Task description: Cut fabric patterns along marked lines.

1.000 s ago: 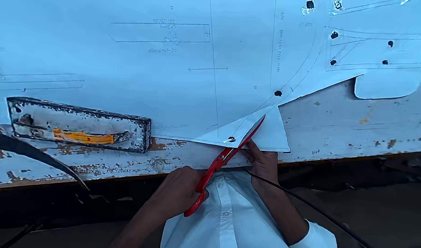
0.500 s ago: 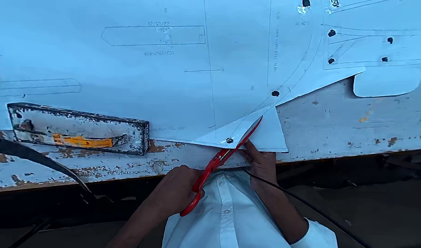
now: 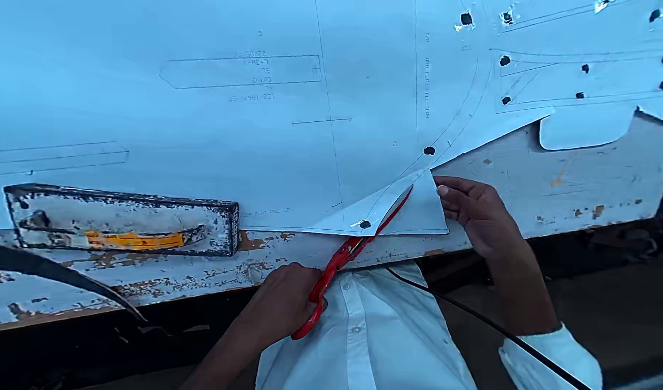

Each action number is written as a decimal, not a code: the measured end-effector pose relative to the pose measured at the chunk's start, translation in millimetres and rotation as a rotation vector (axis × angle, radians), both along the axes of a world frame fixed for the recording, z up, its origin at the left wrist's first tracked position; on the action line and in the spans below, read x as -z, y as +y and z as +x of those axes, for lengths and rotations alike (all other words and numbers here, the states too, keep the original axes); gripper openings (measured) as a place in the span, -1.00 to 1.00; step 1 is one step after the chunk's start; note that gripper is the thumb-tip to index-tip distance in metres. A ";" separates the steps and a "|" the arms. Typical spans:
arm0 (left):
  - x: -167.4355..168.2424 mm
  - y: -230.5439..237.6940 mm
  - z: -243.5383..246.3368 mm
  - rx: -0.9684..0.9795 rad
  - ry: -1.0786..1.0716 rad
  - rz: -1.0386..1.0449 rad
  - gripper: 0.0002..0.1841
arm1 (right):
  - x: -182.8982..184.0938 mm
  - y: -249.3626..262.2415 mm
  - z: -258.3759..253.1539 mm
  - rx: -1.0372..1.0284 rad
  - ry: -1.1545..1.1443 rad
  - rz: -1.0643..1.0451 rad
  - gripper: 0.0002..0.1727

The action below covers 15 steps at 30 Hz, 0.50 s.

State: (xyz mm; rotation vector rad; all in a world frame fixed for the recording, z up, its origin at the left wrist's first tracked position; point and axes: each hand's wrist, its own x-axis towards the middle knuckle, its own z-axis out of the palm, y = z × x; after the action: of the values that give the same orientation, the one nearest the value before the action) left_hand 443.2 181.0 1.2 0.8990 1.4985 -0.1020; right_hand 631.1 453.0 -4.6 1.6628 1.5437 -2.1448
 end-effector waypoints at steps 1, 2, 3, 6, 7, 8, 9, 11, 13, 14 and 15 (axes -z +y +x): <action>0.5 -0.3 -0.6 -0.002 -0.002 0.010 -0.84 | 1.4 2.7 -7.0 -0.059 -0.020 -0.007 -0.78; 1.7 -0.9 -0.9 0.000 -0.001 0.025 -0.84 | 3.4 5.2 -12.9 -0.102 -0.031 -0.031 -0.82; 2.1 -1.4 -1.2 0.006 -0.002 0.031 -0.84 | 6.2 6.8 -17.1 -0.127 -0.033 -0.054 -0.86; -2.2 1.8 -1.6 0.037 0.006 0.007 -0.83 | 12.2 5.2 -21.7 -0.128 -0.011 -0.104 -0.92; -3.4 3.0 -1.1 0.035 0.015 0.010 -0.82 | 13.7 5.0 -22.7 -0.126 -0.009 -0.108 -0.94; -3.8 2.8 0.3 0.029 0.026 0.028 -0.80 | 14.2 4.9 -23.6 -0.123 -0.013 -0.116 -0.95; -4.8 3.5 1.4 0.028 0.029 0.024 -0.80 | 14.5 4.8 -24.2 -0.125 -0.023 -0.121 -0.95; -6.5 5.1 3.0 0.014 0.033 0.031 -0.78 | 15.5 3.9 -24.4 -0.124 -0.031 -0.119 -0.96; -9.3 8.0 3.7 0.006 0.045 0.035 -0.79 | 15.5 1.3 -24.1 -0.102 -0.041 -0.119 -0.97; -10.4 9.8 4.0 0.009 0.054 0.030 -0.81 | 14.8 0.3 -24.4 -0.091 -0.046 -0.122 -0.97; -11.4 11.2 3.5 0.011 0.061 0.023 -0.81 | 14.2 -0.6 -24.8 -0.083 -0.054 -0.125 -0.96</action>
State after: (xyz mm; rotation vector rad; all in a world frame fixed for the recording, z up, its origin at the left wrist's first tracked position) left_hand 446.8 192.1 12.7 0.9300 1.5539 -0.1219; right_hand 606.3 452.4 -18.8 1.5756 1.4073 -2.0908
